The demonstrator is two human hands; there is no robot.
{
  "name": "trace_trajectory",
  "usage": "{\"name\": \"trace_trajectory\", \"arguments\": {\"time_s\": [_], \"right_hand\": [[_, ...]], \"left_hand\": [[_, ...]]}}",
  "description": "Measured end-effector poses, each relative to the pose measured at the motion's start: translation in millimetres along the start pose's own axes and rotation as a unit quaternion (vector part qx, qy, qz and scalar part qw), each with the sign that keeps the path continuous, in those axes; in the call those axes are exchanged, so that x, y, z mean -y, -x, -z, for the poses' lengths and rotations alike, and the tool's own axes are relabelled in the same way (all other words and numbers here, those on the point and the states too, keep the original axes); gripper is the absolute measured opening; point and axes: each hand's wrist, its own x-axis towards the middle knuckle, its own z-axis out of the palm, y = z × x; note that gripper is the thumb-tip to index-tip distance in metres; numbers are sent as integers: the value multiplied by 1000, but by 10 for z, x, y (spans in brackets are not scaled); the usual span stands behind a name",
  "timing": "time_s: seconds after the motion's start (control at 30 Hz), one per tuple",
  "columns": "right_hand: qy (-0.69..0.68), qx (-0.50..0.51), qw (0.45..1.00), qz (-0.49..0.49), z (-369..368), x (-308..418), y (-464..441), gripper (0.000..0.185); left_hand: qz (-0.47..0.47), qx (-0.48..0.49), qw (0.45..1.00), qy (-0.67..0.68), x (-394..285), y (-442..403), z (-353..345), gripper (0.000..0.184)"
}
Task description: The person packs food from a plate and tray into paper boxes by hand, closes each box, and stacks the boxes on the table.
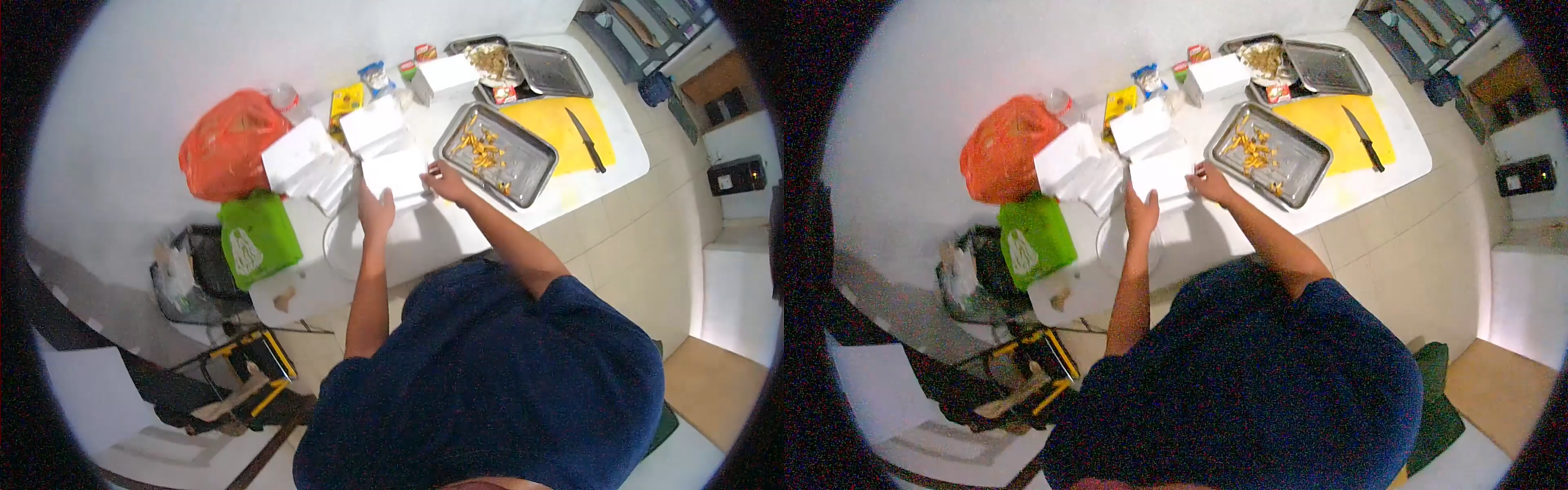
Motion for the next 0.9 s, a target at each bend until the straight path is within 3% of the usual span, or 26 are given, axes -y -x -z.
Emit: {"name": "trace_trajectory", "arguments": {"time_s": [0.17,0.27,0.43,0.53,0.57,0.7,0.73,0.9], "right_hand": [[-163,75,981,-79,389,7,-94,56],[-250,61,959,-118,776,71,-151,51],[-221,-21,973,-67,1452,98,-365,40],[-190,-66,979,20,1767,70,-714,40],[-189,-66,980,-22,1854,190,-749,41],[-194,-81,975,70,1880,7,-1350,43],[-136,-120,973,146,1884,58,-1443,44],[-23,-148,984,94,2004,375,-1859,49]], "left_hand": [[44,58,991,-115,-657,94,-102,67],[-37,36,997,-49,-726,61,-426,68],[-91,63,993,29,-1129,-224,-962,66],[-82,71,993,40,-1385,-627,-1323,66],[-83,67,993,39,-1428,-734,-1393,66],[-87,52,994,34,-1499,-1199,-1596,67],[-88,50,994,33,-1491,-1321,-1643,67],[-94,29,995,17,-1521,-1837,-1866,70]]}}
